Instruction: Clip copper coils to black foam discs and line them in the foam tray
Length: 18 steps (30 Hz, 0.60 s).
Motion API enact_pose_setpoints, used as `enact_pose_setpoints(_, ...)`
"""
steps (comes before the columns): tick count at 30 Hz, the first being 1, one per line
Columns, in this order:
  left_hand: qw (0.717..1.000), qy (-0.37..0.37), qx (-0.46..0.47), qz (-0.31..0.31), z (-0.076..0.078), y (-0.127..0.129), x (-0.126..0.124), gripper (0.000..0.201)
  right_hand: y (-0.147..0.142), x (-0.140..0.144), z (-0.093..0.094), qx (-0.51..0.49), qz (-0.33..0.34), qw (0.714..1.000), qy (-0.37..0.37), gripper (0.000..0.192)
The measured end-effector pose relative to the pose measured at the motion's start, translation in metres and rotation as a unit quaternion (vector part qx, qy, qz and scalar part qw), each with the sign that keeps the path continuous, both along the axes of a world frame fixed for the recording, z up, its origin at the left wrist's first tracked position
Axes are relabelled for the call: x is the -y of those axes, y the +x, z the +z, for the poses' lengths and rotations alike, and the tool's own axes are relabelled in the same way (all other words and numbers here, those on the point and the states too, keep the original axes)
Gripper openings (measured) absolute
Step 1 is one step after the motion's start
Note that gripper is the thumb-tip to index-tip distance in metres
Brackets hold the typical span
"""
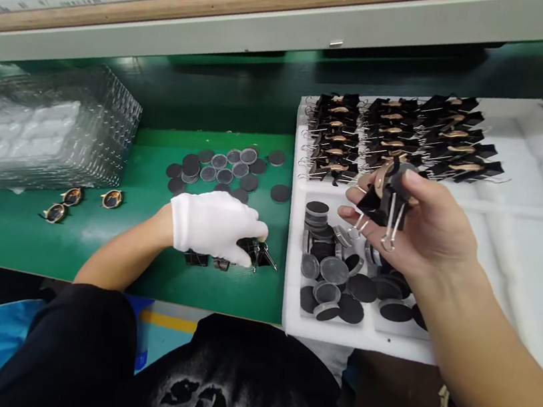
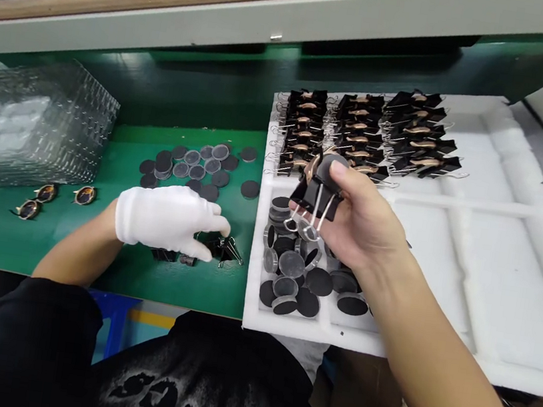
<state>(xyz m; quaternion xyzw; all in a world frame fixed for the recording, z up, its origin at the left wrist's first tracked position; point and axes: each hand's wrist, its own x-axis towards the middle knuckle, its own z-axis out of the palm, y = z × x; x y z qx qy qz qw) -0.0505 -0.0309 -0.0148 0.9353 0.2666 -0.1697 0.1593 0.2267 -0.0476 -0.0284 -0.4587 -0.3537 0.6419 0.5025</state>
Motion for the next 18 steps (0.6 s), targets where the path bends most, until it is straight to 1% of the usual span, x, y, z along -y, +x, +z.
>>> enact_pose_setpoints(2,1.0,-0.003,-0.021,-0.014,-0.005,0.002,0.0,0.026,0.001,-0.001,-0.002,-0.027,-0.015,0.999,-0.042,0.035)
enact_pose_setpoints(3,1.0,-0.011,-0.014,-0.018,-0.007,0.002,-0.001,0.025,0.001,-0.001,-0.003,-0.04,-0.012,0.998,-0.055,0.035)
enact_pose_setpoints(5,0.999,-0.041,0.022,-0.028,-0.006,0.001,-0.007,0.029,0.002,-0.001,-0.005,-0.032,0.016,0.998,-0.047,0.033)
enact_pose_setpoints(7,0.994,-0.077,0.077,-0.027,-0.002,-0.004,-0.014,0.032,0.003,0.0,-0.007,-0.019,0.064,0.997,-0.028,0.031)
enact_pose_setpoints(9,0.985,-0.086,0.149,0.013,0.004,-0.006,-0.02,0.035,0.002,0.002,-0.008,0.01,0.127,0.992,-0.005,0.03)
enact_pose_setpoints(10,0.977,-0.073,0.193,0.049,0.005,-0.006,-0.02,0.036,0.001,0.004,-0.007,0.033,0.162,0.986,0.015,0.029)
enact_pose_setpoints(11,0.964,-0.05,0.242,0.099,0.005,-0.004,-0.019,0.037,-0.001,0.006,-0.007,0.062,0.195,0.978,0.039,0.027)
enact_pose_setpoints(12,0.942,-0.02,0.296,0.158,0.005,0.001,-0.016,0.037,-0.004,0.008,-0.007,0.092,0.222,0.968,0.069,0.025)
enact_pose_setpoints(14,0.874,0.044,0.4,0.273,0.0,0.013,-0.007,0.035,-0.012,0.014,-0.009,0.137,0.246,0.951,0.128,0.019)
enact_pose_setpoints(15,0.84,0.073,0.439,0.309,-0.002,0.019,-0.001,0.033,-0.017,0.017,-0.01,0.145,0.244,0.947,0.148,0.017)
enact_pose_setpoints(16,0.818,0.096,0.465,0.324,-0.004,0.025,0.004,0.032,-0.022,0.019,-0.011,0.142,0.228,0.95,0.159,0.016)
enact_pose_setpoints(17,0.812,0.112,0.477,0.316,-0.006,0.029,0.008,0.034,-0.026,0.021,-0.013,0.133,0.202,0.956,0.167,0.015)
enact_pose_setpoints(18,0.819,0.121,0.478,0.294,-0.006,0.031,0.011,0.037,-0.029,0.022,-0.015,0.124,0.177,0.961,0.172,0.014)
